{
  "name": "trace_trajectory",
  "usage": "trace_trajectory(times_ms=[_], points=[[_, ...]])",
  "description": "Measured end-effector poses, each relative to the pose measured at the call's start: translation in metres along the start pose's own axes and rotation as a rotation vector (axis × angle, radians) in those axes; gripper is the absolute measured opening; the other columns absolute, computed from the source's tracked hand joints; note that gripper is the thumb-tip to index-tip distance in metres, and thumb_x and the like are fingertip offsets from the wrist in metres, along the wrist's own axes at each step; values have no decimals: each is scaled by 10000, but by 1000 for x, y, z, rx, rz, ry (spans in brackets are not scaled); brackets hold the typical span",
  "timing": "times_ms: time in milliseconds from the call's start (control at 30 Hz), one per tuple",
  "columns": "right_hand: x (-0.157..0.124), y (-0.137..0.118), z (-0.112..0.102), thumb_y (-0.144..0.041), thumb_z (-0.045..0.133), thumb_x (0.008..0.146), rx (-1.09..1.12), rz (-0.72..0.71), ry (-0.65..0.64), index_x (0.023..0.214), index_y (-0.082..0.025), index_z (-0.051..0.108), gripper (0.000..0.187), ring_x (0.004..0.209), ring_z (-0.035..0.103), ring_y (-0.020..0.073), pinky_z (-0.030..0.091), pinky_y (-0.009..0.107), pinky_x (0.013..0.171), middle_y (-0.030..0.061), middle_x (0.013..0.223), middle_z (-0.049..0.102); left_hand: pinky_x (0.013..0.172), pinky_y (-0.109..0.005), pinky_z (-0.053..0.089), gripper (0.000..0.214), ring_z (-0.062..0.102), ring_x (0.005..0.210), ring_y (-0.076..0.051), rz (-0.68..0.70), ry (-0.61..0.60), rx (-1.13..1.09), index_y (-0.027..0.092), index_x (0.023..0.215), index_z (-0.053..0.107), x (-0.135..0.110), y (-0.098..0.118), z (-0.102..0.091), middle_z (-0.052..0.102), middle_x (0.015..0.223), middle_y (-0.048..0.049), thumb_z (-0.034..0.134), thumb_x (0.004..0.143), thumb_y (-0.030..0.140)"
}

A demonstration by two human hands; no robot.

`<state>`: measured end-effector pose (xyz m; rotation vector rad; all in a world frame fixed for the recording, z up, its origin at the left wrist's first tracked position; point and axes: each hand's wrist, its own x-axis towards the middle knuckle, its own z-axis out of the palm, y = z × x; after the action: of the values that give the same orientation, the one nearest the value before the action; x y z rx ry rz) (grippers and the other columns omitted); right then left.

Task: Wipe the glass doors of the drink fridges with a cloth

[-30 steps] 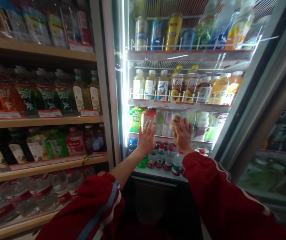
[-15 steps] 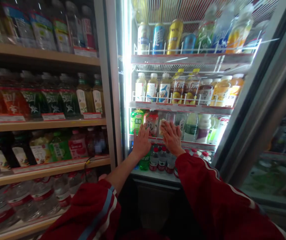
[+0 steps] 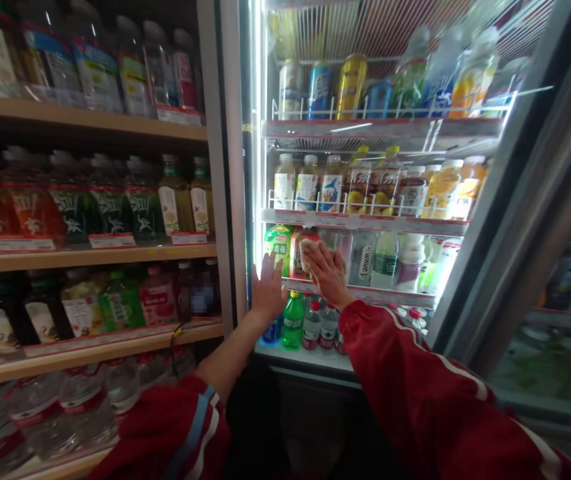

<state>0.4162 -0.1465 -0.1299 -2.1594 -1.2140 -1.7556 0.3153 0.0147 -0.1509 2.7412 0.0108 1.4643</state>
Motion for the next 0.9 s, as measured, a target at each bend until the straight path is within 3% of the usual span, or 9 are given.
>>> trace_trajectory(times_ms=[133, 367, 533, 767, 900], points=[[18, 0, 2, -188, 459, 865, 9, 81, 56, 1346, -218, 435, 483, 1428, 96, 213, 75, 509, 1132, 67, 1477, 347, 1111, -565, 169, 620, 167, 1403, -285, -34, -3, 16, 106, 1342, 371, -5, -11, -2, 243, 1497, -163, 517, 741, 160], [21, -22, 11, -189, 480, 874, 28, -140, -68, 1331, -233, 458, 459, 1392, 232, 232, 110, 497, 1125, 57, 1435, 421, 1104, -566, 193, 634, 187, 1398, -286, -51, -14, 23, 105, 1345, 367, -12, -19, -2, 253, 1492, -164, 512, 730, 147], [43, -26, 13, -186, 476, 876, -1, -58, -12, 1347, -215, 440, 473, 1381, 259, 262, 116, 512, 1115, 78, 1453, 388, 1101, -579, 183, 624, 190, 1396, -296, -62, 8, 38, 98, 1351, 357, -10, -30, -5, 251, 1490, -176, 499, 747, 161], [53, -48, 20, -151, 445, 883, 92, -206, -111, 1371, -238, 400, 497, 1385, 261, 234, 114, 498, 1131, 46, 1460, 380, 1099, -576, 183, 653, 185, 1397, -295, -72, 4, 68, 113, 1365, 336, -11, -42, -9, 250, 1493, -172, 522, 743, 185], [71, -53, 21, -145, 436, 885, 102, -133, -84, 1366, -215, 405, 487, 1383, 266, 245, 126, 526, 1125, 74, 1458, 379, 1097, -577, 191, 641, 184, 1397, -297, -94, -41, 83, 102, 1360, 354, -11, -45, -12, 233, 1496, -179, 519, 745, 176]])
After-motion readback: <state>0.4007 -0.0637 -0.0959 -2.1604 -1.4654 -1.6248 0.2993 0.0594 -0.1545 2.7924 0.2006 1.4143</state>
